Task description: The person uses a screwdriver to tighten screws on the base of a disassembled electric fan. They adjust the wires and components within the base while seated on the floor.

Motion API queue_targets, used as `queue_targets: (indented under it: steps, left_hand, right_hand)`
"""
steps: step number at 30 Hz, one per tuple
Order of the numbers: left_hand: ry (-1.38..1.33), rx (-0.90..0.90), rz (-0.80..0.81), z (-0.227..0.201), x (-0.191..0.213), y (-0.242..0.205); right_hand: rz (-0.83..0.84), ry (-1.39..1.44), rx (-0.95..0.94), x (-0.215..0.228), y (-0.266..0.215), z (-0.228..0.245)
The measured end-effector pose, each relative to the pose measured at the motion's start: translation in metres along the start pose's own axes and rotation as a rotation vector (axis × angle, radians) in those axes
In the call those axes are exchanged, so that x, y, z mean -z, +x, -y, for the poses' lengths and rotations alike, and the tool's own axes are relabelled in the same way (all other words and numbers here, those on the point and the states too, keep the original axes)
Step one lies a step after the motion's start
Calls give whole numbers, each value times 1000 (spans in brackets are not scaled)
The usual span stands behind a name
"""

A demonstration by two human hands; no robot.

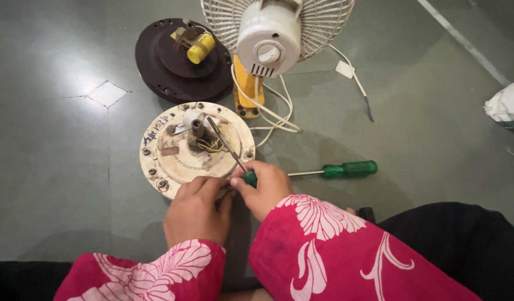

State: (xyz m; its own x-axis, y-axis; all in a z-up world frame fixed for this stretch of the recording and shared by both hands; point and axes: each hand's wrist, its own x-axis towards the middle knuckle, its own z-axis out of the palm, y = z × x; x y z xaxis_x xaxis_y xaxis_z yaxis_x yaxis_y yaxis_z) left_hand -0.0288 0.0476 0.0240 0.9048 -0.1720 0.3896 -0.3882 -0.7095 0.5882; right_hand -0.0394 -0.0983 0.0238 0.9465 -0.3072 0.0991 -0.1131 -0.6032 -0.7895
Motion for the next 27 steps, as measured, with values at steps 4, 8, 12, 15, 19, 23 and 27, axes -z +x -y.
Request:
queue_targets:
  steps: [4,8,12,15,19,23,27]
  left_hand:
    - [9,-24,-1,1,3,0]
    - [-9,-5,2,0,1,0]
    - [11,-19,0,2,0,0]
    - [-22,7,-9,4,-1,0]
    - [-48,17,-4,7,-1,-1]
    - [-94,38,-9,6,0,2]
    - [-116,75,26,2,4,3]
  right_hand:
    - [-2,-2,-60,-2,0,0]
    - [-7,-64,-35,1,1,-1]
    - [47,-6,-87,0,1,0]
    - [55,6,-29,0,2,-1]
    - [79,-13,-106,-2,2,-4]
    - [81,30,-5,-2,5,-12]
    - [100,198,-36,-5,9,-18]
